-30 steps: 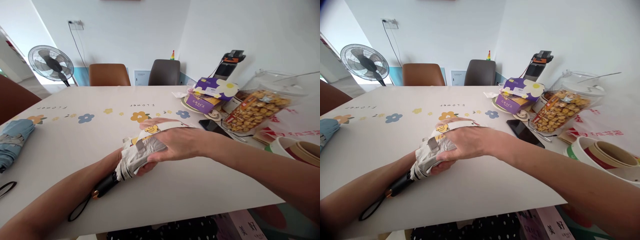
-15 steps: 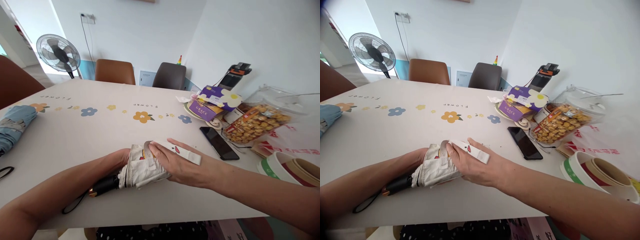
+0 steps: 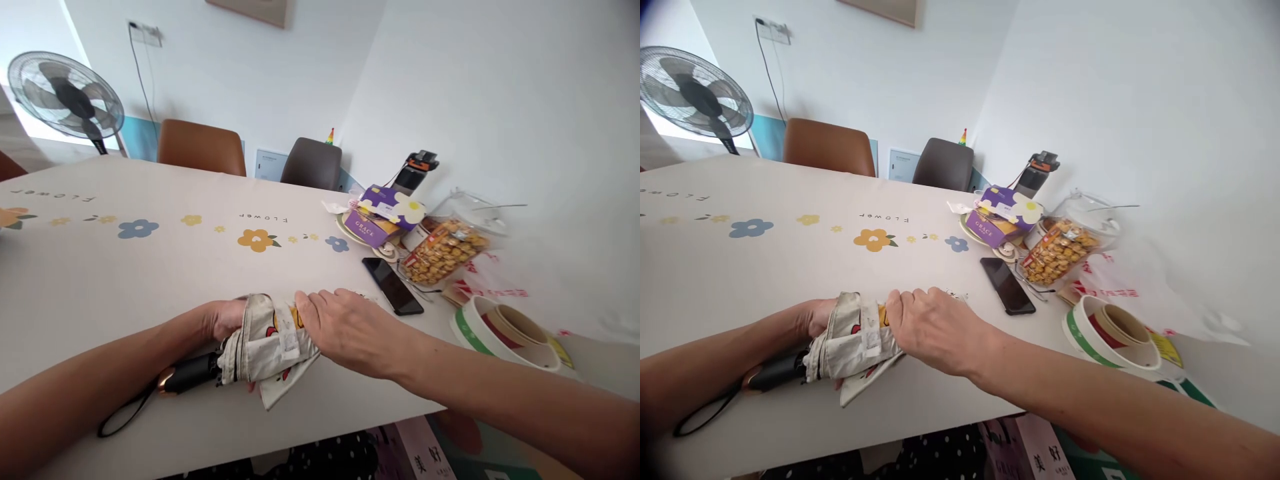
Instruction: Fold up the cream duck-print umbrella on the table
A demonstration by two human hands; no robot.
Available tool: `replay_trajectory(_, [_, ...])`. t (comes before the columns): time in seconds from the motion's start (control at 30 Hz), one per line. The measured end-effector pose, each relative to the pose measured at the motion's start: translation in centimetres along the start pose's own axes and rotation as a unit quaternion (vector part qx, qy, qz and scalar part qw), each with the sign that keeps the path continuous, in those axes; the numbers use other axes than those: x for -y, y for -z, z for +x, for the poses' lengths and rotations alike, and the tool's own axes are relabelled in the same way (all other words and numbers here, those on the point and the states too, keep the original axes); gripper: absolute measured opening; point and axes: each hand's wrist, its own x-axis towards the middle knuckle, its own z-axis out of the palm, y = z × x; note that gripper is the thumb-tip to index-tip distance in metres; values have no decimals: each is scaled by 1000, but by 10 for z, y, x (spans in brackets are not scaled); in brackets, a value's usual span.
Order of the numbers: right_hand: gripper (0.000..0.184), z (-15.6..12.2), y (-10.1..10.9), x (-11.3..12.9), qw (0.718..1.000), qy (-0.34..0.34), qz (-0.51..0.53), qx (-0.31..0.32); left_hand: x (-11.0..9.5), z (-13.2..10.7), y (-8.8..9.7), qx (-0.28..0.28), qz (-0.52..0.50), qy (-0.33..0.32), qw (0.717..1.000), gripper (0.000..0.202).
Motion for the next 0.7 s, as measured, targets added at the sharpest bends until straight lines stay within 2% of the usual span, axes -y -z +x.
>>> replay_trajectory(0.07, [23, -9, 0, 1, 1000, -22, -21, -7, -1, 2, -2, 77, -20, 55, 995, 22])
replay_trajectory(0.1, [21, -12, 0, 3, 999, -32, -28, -8, -2, 3, -4, 88, -20, 70, 993, 20])
replay_trajectory(0.13, [20, -15, 0, 4, 999, -40, -29, -6, -2, 3, -7, 68, -11, 68, 995, 18])
replay_trajectory(0.2, [18, -18, -1, 9, 999, -54, -7, 4, -5, 2, -12, -18, 23, 35, 999, 17])
replay_trajectory(0.27, [11, -16, -2, 13, 996, -64, 56, 28, -8, -1, -17, -78, 61, -7, 995, 20])
replay_trajectory(0.33, [10, -12, -2, 15, 985, -70, 147, 62, -10, -4, -19, -72, 107, -35, 991, 18])
replay_trajectory(0.43, [22, -3, -1, 14, 950, -67, 272, 135, -13, -5, -20, 0, 195, -48, 980, 13])
replay_trajectory(0.5, [29, 2, -1, 9, 923, -63, 330, 185, -16, -6, -22, 22, 246, -59, 967, 13])
replay_trajectory(0.6, [37, 6, -3, 2, 889, -54, 390, 233, -24, -9, -26, 12, 333, -73, 940, 13])
replay_trajectory(0.63, [37, 7, -5, 1, 887, -53, 395, 234, -27, -11, -28, -3, 366, -78, 927, 13])
replay_trajectory(0.7, [33, 7, -12, 2, 910, -64, 358, 200, -31, -16, -29, -54, 433, -81, 896, 12])
